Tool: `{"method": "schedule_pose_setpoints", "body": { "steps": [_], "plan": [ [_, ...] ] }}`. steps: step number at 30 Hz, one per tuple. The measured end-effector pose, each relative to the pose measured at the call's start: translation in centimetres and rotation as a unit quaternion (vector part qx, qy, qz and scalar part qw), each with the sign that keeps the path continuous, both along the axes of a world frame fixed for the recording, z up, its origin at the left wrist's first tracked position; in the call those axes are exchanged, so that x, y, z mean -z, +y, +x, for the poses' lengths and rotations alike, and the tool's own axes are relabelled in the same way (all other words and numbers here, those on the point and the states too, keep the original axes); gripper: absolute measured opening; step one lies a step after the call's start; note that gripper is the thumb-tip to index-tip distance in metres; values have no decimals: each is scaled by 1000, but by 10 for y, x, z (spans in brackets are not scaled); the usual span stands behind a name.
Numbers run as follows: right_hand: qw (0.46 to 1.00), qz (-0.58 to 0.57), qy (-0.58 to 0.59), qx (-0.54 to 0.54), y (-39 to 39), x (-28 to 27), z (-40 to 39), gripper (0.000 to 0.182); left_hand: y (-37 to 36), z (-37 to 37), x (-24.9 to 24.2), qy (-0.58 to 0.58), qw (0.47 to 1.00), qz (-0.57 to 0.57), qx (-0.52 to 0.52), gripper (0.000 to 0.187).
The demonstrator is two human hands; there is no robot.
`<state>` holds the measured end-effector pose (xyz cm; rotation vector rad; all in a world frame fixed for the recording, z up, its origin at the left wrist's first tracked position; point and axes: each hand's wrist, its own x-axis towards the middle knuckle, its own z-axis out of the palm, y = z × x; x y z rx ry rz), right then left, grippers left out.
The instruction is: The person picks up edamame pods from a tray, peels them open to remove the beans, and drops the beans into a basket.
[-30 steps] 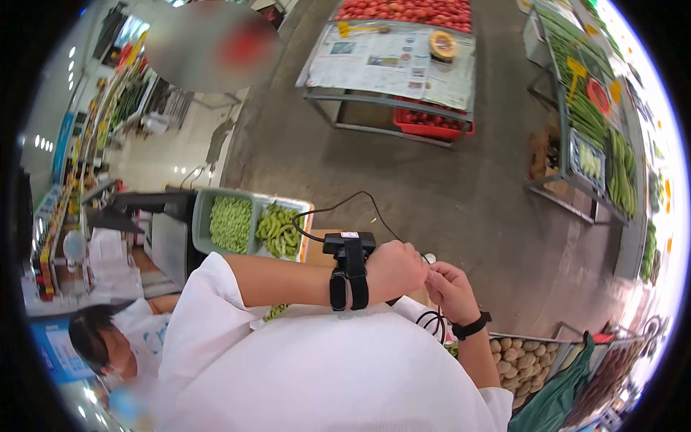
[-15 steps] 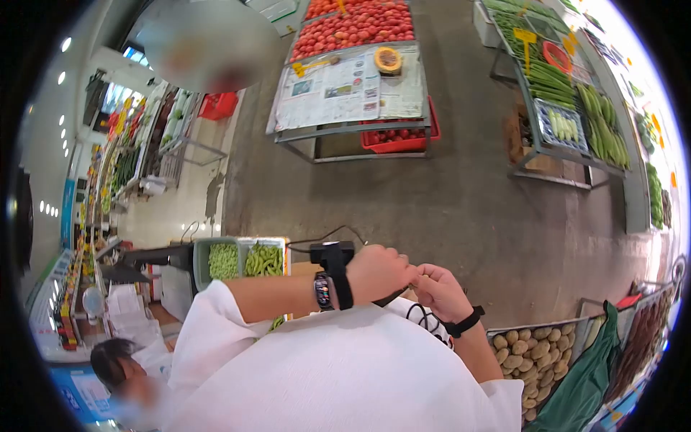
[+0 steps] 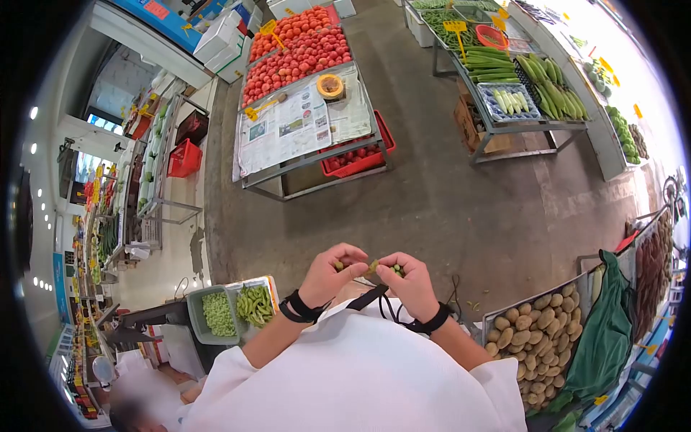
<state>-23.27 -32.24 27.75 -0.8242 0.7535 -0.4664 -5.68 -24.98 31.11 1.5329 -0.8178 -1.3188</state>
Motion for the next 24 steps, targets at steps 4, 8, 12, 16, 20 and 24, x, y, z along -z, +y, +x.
{"method": "schedule_pose_setpoints", "body": {
  "steps": [4, 8, 12, 16, 20, 24],
  "plan": [
    [1000, -13, -11, 5, 6, 3, 1, 9, 7, -13, -2, -105, 994, -12, 2, 14],
    [1000, 15, -11, -11, 7, -2, -6, 9, 18, -24, 7, -95, 995, -21, -21, 14],
    [999, -31, 29, -13, 11, -2, -10, 8, 24, -32, 15, -110, 992, -62, -30, 14],
    [999, -23, 29, -22, 13, 6, -14, 6, 30, -36, 18, -99, 994, -30, -25, 14],
    [998, 55, -32, -16, 14, 6, -13, 5, 31, -39, 11, -91, 994, -51, -31, 17],
    [995, 92, -44, -8, 17, 15, -10, 7, 35, -44, 20, -24, 997, -49, -50, 16]
  ]
}}
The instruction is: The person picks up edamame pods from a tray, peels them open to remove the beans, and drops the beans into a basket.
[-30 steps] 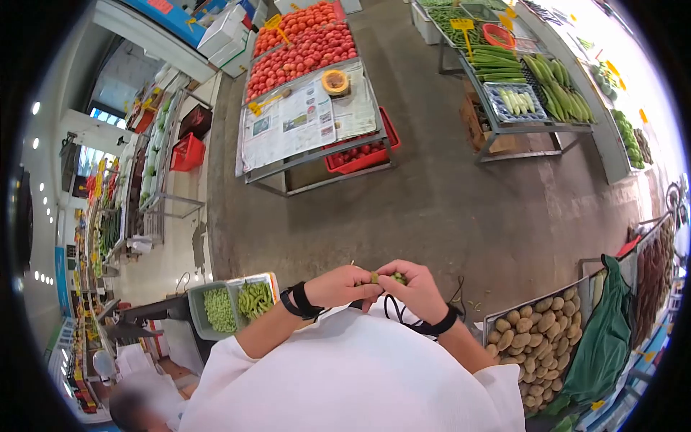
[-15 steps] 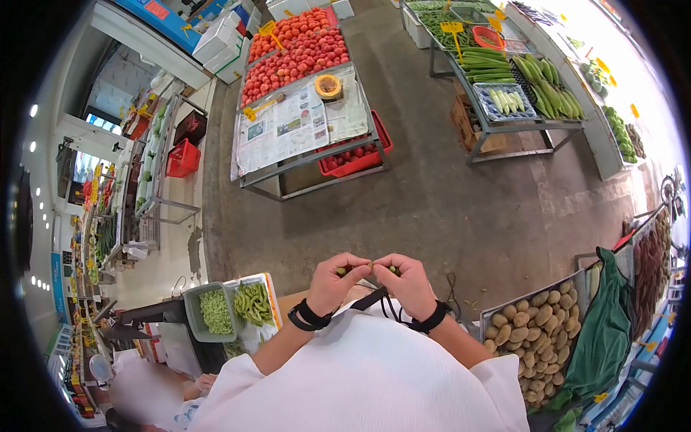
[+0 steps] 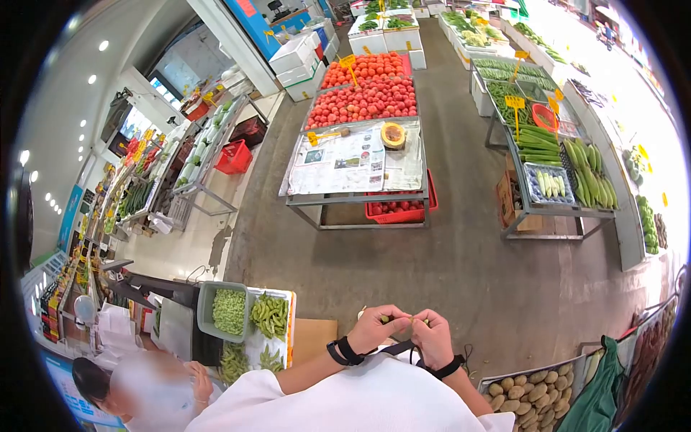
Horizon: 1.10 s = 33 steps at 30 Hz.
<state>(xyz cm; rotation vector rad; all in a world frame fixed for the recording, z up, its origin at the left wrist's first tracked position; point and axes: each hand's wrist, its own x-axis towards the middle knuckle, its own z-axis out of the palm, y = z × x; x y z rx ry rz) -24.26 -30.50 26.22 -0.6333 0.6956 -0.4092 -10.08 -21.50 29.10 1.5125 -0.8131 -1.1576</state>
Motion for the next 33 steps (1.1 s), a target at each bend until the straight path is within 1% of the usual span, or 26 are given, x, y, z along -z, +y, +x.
{"method": "schedule_pose_setpoints", "body": {
  "steps": [2, 3, 4, 6, 7, 8, 9, 10, 12, 13, 15, 16, 18, 19, 22, 23, 26, 27, 28, 30, 32, 33],
  "plan": [
    [1000, 27, -14, 5, 1, 1, 1, 8, -2, 1, -1, 11, 1000, 7, 3, 15],
    [999, 40, -4, 0, 0, -4, 1, 9, -3, 0, -8, 101, 995, 17, -17, 15],
    [998, 58, -7, 5, 0, -2, 1, 8, -5, -1, -8, 91, 995, 15, -36, 15],
    [999, 26, 19, 24, 0, -4, 3, 6, -7, -6, -1, 71, 995, 7, -67, 16],
    [999, -12, 32, 29, 0, -2, 4, 6, -5, -8, 2, -54, 997, -10, -55, 16],
    [997, -48, 46, 32, -1, -3, 5, 5, -4, -7, 3, -178, 982, -30, -46, 17],
    [996, -60, 55, 39, -2, -10, 6, 5, -5, -8, -13, -247, 968, -45, -20, 17],
    [992, -107, 67, 26, -2, -9, 5, 4, -7, -4, -13, -288, 955, -65, -6, 16],
    [983, -171, 57, 36, 1, 0, 6, 3, -3, -2, -7, -365, 925, -107, 17, 15],
    [977, -198, 71, 35, 2, 3, 5, 3, -4, 0, -5, -305, 948, -90, 9, 14],
    [976, -201, 85, 24, 3, 8, 3, 7, -3, -1, -1, -181, 982, -50, -7, 13],
    [975, -203, 86, 23, 4, 8, 4, 7, -3, -2, 1, -178, 983, -50, -16, 13],
    [985, -153, 78, 16, 5, 11, 4, 10, -3, -5, 6, -172, 983, -46, -40, 12],
    [989, -127, 74, 11, 6, 11, 3, 11, -3, -6, 4, -180, 982, -37, -42, 12],
    [990, -114, 73, -37, 0, -3, -1, 16, -1, -3, 9, -203, 978, -32, -25, 14],
    [982, -155, 86, -64, -2, 0, -2, 21, -1, -4, 7, -199, 979, -35, -17, 14],
    [982, -145, 61, -103, -9, -31, -1, 18, -3, -1, -10, -197, 980, -39, -10, 17],
    [977, -167, 79, -110, -9, -31, -1, 17, -2, -1, -9, -197, 979, -40, -14, 18],
    [971, -185, 94, -118, -9, -26, -1, 15, 0, 3, -3, -173, 984, -42, -4, 17],
    [972, -177, 109, -110, -8, -11, 2, 11, 0, 0, -5, -191, 981, -28, 11, 16],
    [964, -226, 105, -91, -7, -12, 6, 11, 0, -1, -4, -188, 982, -15, 3, 17],
    [975, -189, 83, -78, -7, -4, 7, 12, 1, 0, -1, -174, 985, -14, -15, 17]
  ]
}}
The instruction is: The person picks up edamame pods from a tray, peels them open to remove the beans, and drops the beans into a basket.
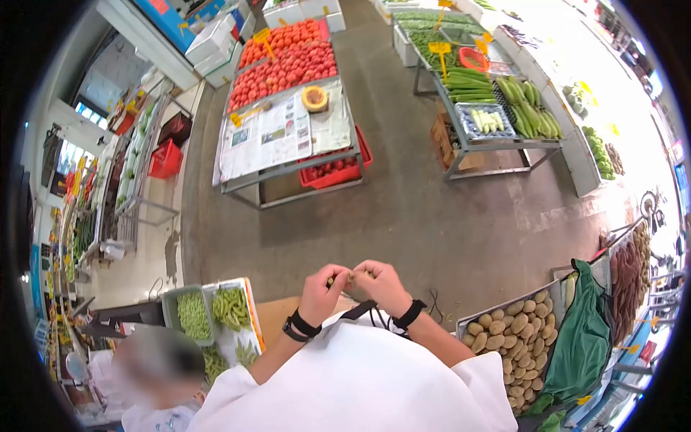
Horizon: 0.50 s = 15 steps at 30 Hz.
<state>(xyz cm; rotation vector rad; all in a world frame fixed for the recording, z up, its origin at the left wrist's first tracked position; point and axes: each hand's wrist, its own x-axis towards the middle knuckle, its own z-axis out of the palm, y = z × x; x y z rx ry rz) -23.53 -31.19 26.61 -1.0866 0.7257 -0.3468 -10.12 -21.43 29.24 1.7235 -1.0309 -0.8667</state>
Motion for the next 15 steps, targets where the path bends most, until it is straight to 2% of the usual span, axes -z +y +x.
{"method": "schedule_pose_setpoints", "body": {
  "steps": [3, 7, 8, 11, 12, 13, 14, 15],
  "plan": [
    [983, 171, -52, 40, -2, 4, -3, 13, 7, 5, 3, 52, 998, -11, -41, 18],
    [942, 329, -62, -2, -10, -11, 0, 25, 22, 20, 12, 70, 992, -21, -101, 18],
    [934, 350, -75, -18, -11, -6, 1, 32, 32, 28, 25, 84, 989, -7, -121, 18],
    [934, 354, -56, -3, -11, -9, 14, 32, 59, 53, 44, 92, 973, -32, -211, 18],
    [955, 291, -18, -53, -12, -8, 18, 31, 70, 61, 44, 114, 958, 6, -265, 16],
    [978, 97, 26, -181, -12, -12, 26, 30, 87, 72, 54, 189, 931, 0, -314, 16],
    [952, -113, 65, -276, -11, -16, 32, 28, 110, 87, 77, 258, 894, -12, -365, 16],
    [915, -195, 81, -345, -8, -38, 43, 28, 138, 102, 99, 323, 850, -27, -416, 16]
  ]
}}
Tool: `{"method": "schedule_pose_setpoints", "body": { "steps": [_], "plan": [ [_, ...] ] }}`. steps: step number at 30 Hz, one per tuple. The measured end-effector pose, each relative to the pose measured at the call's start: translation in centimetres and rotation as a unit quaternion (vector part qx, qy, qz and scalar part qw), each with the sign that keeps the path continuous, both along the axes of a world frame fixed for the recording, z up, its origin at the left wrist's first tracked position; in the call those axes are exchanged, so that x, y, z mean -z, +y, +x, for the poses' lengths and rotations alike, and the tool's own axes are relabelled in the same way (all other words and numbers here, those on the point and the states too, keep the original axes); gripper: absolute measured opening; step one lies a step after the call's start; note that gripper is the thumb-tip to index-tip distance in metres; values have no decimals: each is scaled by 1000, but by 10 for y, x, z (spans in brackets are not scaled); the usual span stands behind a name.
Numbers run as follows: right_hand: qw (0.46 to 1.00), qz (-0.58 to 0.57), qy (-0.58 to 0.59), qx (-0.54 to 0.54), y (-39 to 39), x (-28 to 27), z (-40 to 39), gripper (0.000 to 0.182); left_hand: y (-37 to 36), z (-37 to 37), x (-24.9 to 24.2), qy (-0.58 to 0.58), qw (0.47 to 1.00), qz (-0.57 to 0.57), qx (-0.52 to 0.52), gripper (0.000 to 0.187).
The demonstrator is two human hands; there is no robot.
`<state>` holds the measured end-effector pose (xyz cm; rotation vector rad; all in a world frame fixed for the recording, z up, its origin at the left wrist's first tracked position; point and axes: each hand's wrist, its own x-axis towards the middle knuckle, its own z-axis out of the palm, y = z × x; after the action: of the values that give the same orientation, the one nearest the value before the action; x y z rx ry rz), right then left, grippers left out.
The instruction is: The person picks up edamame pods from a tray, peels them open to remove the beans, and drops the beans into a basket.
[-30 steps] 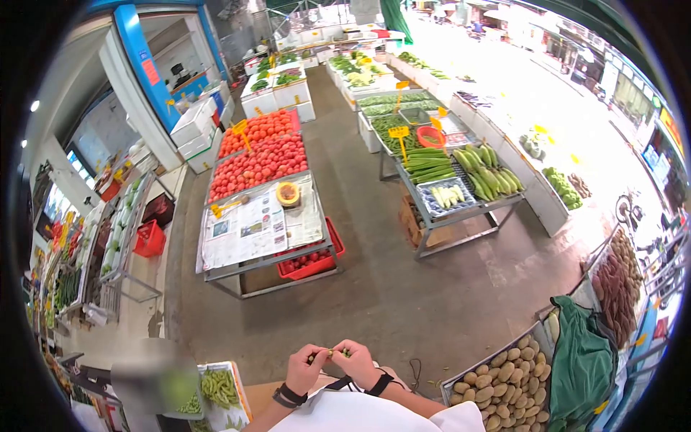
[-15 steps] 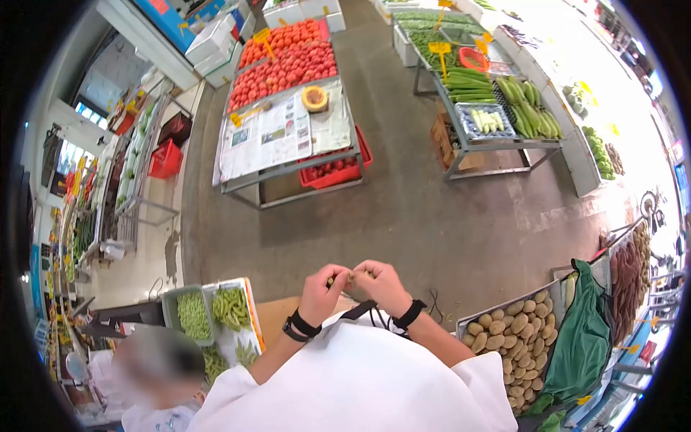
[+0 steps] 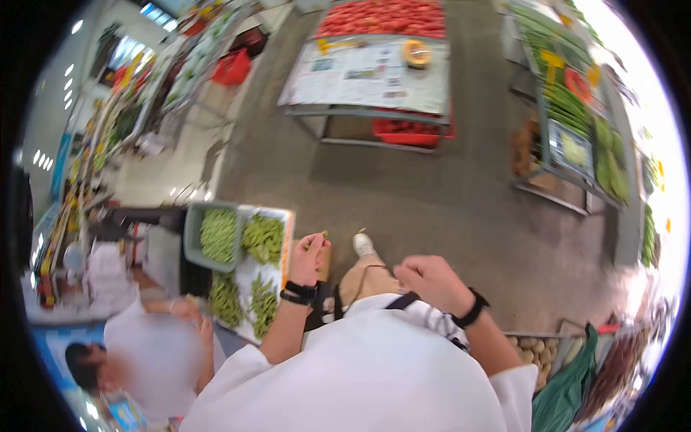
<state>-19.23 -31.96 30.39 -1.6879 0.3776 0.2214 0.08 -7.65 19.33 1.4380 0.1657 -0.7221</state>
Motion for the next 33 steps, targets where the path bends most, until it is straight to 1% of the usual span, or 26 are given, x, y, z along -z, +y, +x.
{"method": "schedule_pose_setpoints", "body": {
  "steps": [1, 2, 4, 6, 7, 8, 10, 12, 13, 14, 16, 17, 20, 22, 23, 25, 26, 28, 29, 30, 31, 32, 33],
  "plan": [
    [989, -109, -54, -84, 5, -21, 12, 28, 25, 10, 20, 24, 997, -18, -71, 15],
    [957, -215, -112, -158, 9, -44, 20, 28, 54, 22, 37, 25, 991, -2, -132, 16],
    [910, -337, -126, -207, 28, -107, 32, 29, 104, 39, 68, 33, 970, 25, -238, 19],
    [896, -326, -186, -237, 41, -156, 36, 28, 143, 52, 88, 11, 945, 67, -321, 25],
    [866, -371, -147, -303, 49, -180, 39, 23, 166, 60, 103, 1, 939, 87, -333, 30],
    [828, -412, -106, -366, 57, -197, 41, 20, 175, 65, 105, 1, 925, 119, -360, 30],
    [840, -402, -151, -332, 66, -212, 41, 9, 194, 79, 113, 1, 911, 143, -388, 30],
    [827, -425, -196, -312, 77, -202, 38, 8, 208, 94, 122, -10, 901, 164, -402, 30],
    [827, -421, -184, -324, 78, -207, 40, 8, 207, 102, 124, -17, 897, 171, -407, 30],
    [843, -389, -180, -325, 73, -213, 46, 9, 205, 108, 126, -35, 891, 196, -408, 30],
    [872, -323, -170, -326, 61, -225, 58, 10, 193, 112, 112, -75, 875, 248, -408, 31],
    [873, -321, -163, -328, 62, -225, 56, 9, 186, 111, 100, -54, 874, 260, -406, 32],
    [858, -328, -174, -356, 65, -224, 52, 9, 183, 114, 99, -50, 851, 312, -420, 30],
    [876, -284, -173, -350, 62, -220, 46, 9, 188, 109, 95, -50, 865, 266, -422, 28],
    [899, -233, -173, -329, 60, -216, 42, 9, 187, 109, 91, -36, 874, 235, -423, 23],
    [921, -157, -181, -306, 60, -205, 35, 9, 178, 106, 81, -89, 900, 162, -396, 19],
    [923, -135, -190, -306, 62, -197, 32, 10, 164, 98, 78, -111, 909, 120, -383, 17],
    [906, -142, -184, -355, 59, -179, 36, 11, 115, 74, 34, -52, 949, 46, -306, 14],
    [885, -168, -161, -404, 50, -169, 45, 13, 97, 64, 22, -39, 976, -2, -213, 28],
    [859, -196, -136, -453, 42, -157, 53, 15, 79, 51, 11, -39, 989, -47, -135, 30],
    [868, -185, -198, -416, 35, -129, 56, 10, 55, 34, -6, -71, 994, -64, -53, 32],
    [871, -172, -259, -381, 29, -96, 55, 11, 28, 17, -29, -48, 996, -71, -19, 35],
    [937, -107, -204, -262, 27, -75, 54, 13, 6, 0, -51, -76, 994, -58, 49, 38]
  ]
}}
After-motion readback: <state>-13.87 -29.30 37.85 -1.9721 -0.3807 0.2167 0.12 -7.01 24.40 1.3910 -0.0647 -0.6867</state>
